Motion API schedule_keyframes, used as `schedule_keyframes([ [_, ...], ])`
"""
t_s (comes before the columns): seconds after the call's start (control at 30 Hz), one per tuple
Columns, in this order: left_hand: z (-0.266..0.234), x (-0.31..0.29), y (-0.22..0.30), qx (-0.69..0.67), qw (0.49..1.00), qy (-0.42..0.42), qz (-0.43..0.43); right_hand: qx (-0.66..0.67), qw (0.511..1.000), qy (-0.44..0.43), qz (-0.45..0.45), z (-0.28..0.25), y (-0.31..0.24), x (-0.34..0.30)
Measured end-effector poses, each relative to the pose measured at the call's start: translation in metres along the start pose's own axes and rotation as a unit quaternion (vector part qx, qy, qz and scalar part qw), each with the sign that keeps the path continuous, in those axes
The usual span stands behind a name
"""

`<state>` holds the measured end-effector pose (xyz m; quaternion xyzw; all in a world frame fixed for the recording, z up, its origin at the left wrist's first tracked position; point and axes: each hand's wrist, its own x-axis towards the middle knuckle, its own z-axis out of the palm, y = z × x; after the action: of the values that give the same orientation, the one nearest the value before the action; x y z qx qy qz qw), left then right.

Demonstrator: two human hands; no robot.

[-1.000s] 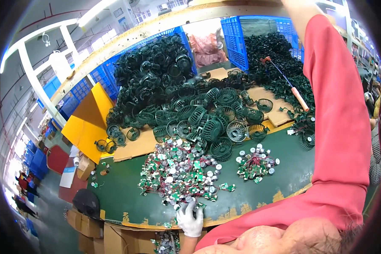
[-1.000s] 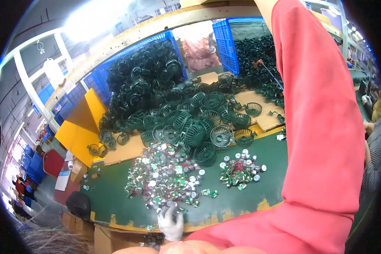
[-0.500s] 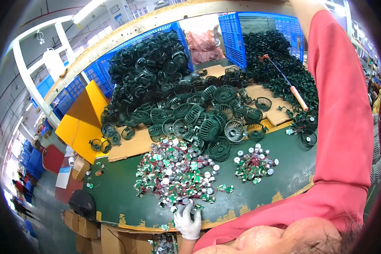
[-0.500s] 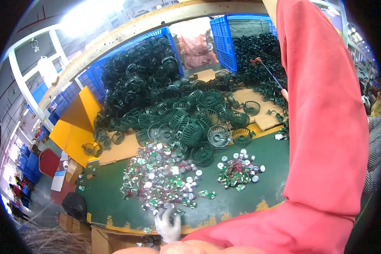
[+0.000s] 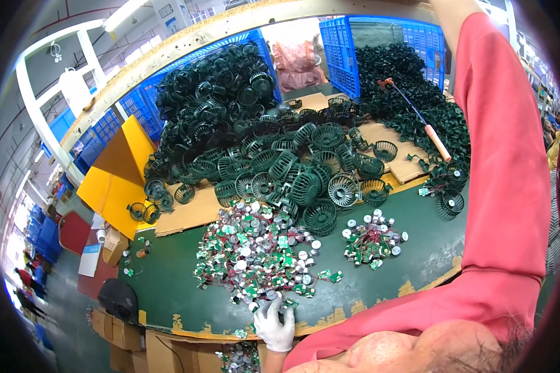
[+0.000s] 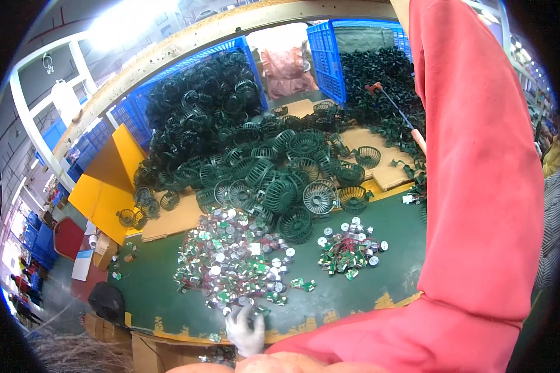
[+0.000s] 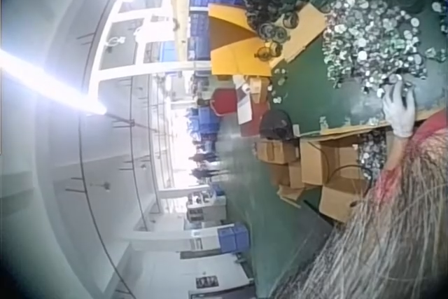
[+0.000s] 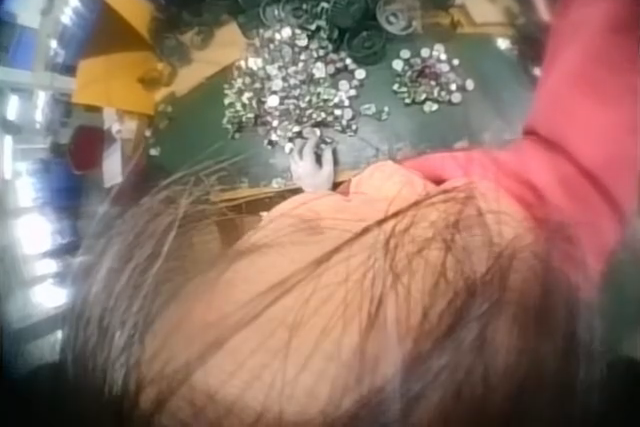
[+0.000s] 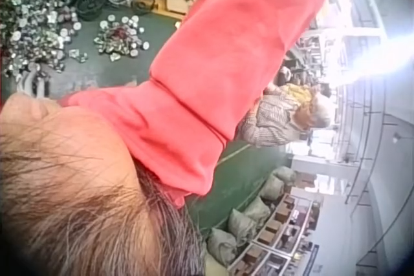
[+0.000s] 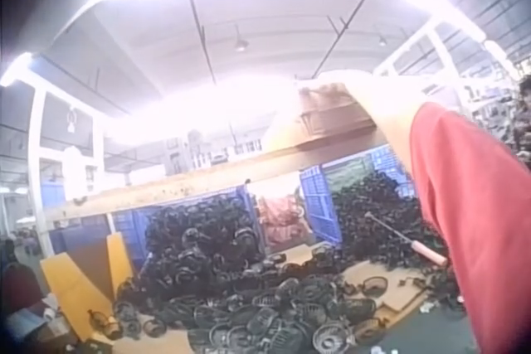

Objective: The person assembles small electronic fan components by hand, placing circular circuit boards into green plastic housings.

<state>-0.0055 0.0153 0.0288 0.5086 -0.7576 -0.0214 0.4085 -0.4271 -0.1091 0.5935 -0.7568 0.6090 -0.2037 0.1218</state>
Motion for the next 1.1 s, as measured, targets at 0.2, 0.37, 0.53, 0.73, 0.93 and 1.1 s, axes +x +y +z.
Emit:
schedule_keyframes([
  [0.2,0.0,0.001,0.001,-0.007,1.0,-0.001,-0.005,0.056,0.996,-0.065,-0.015,-0.016,0.006,-0.002],
  [0.37,-0.001,0.001,0.0,-0.002,1.0,0.005,0.001,0.102,0.987,-0.119,-0.03,-0.032,0.015,-0.004],
  [0.53,0.002,0.003,-0.002,-0.003,1.0,-0.005,-0.019,0.153,0.97,-0.183,-0.048,-0.046,0.043,0.007],
  [0.73,0.002,-0.004,-0.005,-0.024,1.0,-0.014,-0.009,0.17,0.957,-0.232,-0.041,-0.138,0.094,0.025],
  [0.93,-0.002,0.001,-0.004,-0.007,0.999,-0.027,-0.023,0.206,0.934,-0.292,-0.015,-0.135,0.114,0.05],
  [1.1,0.004,-0.001,-0.006,-0.021,0.999,-0.03,-0.021,0.221,0.913,-0.341,-0.03,-0.124,0.117,0.053],
])
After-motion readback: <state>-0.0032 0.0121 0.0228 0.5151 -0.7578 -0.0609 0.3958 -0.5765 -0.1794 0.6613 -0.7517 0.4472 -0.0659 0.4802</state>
